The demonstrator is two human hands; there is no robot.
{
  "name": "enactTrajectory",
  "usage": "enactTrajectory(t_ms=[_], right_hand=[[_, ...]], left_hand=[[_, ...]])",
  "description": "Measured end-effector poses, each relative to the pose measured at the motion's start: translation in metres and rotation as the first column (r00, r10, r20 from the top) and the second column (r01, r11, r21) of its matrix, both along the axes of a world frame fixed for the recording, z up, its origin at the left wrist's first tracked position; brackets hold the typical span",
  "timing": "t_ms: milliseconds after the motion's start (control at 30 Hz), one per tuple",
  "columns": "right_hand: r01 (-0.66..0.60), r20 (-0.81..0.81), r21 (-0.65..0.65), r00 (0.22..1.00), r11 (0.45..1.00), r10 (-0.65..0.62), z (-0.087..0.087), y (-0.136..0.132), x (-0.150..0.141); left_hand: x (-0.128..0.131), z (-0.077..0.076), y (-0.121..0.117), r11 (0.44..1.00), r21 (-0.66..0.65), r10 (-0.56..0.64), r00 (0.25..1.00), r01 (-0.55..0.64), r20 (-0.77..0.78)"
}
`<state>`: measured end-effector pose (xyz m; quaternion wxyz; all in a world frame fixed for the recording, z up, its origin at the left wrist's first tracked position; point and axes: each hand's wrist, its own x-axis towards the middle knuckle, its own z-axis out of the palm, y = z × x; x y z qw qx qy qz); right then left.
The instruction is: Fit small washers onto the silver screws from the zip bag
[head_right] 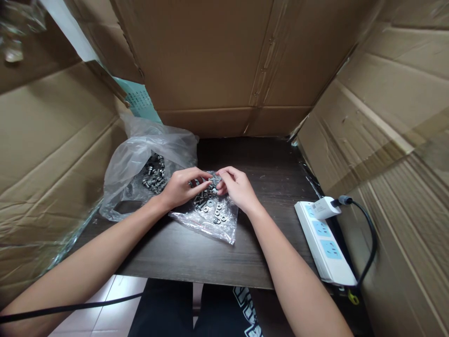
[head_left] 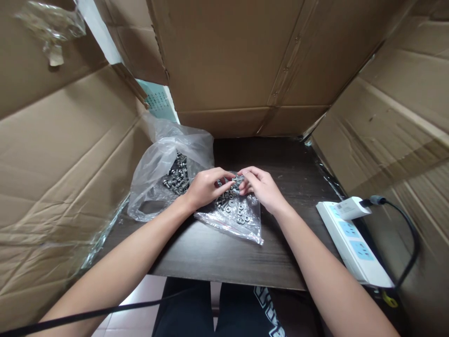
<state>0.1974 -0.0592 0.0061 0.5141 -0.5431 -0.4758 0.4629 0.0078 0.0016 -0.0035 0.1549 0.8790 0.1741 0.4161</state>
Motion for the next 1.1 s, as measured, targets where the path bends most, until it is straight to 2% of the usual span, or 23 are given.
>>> enactTrajectory(t_ms=[167, 400, 600, 833, 1100], right_hand=[[-0.064, -0.019, 0.022, 0.998, 0.998, 0.065, 0.0001, -0.0001, -0.0012], [-0.117, 0.043, 0.059, 0.993, 0.991, 0.114, -0.0005, -0.0015, -0.0014], [-0.097, 0.153, 0.216, 0.986, 0.971, 0.064, 0.0043, -0.0055, -0.0025], [-0.062, 0.091, 0.093, 0.994, 0.994, 0.054, -0.001, -0.0021, -0.0088], [-0.077, 0.089, 0.143, 0.994, 0.987, 0.065, 0.0055, -0.0066, -0.0079]], left_hand=[[-0.0005, -0.0001, -0.0003, 1.0, -0.014, -0.003, 1.0, 0.003, -0.007], [0.0002, -0.0019, -0.001, 1.0, -0.001, 0.001, 1.0, -0.001, 0.008], [-0.0008, -0.0005, 0.0002, 1.0, -0.01, 0.004, 1.0, -0.003, 0.013], [-0.0006, -0.0003, -0.0007, 1.0, -0.004, 0.012, 1.0, -0.012, 0.005], [-0.001, -0.0014, 0.0011, 0.999, -0.016, 0.03, 0.999, -0.03, 0.011]])
